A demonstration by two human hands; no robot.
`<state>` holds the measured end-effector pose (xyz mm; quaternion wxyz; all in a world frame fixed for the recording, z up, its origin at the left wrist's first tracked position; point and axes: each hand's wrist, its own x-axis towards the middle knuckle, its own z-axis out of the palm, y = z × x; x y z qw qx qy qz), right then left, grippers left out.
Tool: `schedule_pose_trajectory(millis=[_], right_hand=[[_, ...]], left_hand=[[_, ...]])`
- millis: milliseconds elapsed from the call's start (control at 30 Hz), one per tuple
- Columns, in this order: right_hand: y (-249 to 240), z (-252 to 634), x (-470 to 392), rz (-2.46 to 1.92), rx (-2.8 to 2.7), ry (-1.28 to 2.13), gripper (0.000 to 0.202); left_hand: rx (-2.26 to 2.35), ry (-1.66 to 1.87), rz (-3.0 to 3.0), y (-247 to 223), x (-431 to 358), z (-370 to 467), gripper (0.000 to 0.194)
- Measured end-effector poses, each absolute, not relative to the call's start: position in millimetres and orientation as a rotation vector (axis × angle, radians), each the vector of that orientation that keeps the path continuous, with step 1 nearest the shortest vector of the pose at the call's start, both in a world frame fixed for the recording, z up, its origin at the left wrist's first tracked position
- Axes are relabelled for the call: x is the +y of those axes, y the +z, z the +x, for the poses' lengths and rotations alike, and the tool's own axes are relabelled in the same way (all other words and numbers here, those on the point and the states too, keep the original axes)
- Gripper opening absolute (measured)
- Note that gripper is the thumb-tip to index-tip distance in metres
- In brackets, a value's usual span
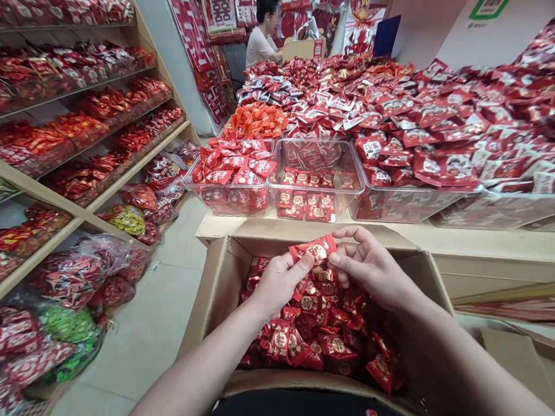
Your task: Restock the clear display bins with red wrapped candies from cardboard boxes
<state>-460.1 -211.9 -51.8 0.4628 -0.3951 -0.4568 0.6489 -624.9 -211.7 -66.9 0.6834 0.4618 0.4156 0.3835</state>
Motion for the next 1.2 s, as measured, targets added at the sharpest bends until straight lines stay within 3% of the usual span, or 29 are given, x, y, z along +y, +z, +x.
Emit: schedule_pose_trajectory(millis=[167, 333, 567, 800, 1067, 1200], right_hand=[[-50, -454, -208, -0.915, -1.026, 1.735, 0.037], [-57, -461, -207, -1.005, -0.876, 1.715, 0.023], [-56, -468, -209, -1.053, -0.858, 1.765, 0.027], [-60, -466, -209, -1.132, -0.923, 1.529, 0.029], [-53, -466, -211, -0.942, -0.746, 1.662, 0.027], [-54, -463, -211, -0.926, -0.865, 1.552, 0.024]], left_hand=[[0.982, 0.894, 1.098, -65, -212, -621, 0.035], [1.107, 1.050, 1.119, -72, -214, -616, 0.035], [1.166, 1.091, 1.160, -81, -217, -612, 0.038], [1.165, 0.987, 1.195, -81, -212, -614, 0.038], [1.045, 0.901, 0.977, -74, -210, -612, 0.040], [1.003, 0.947, 0.943, -73, -211, -609, 0.038]])
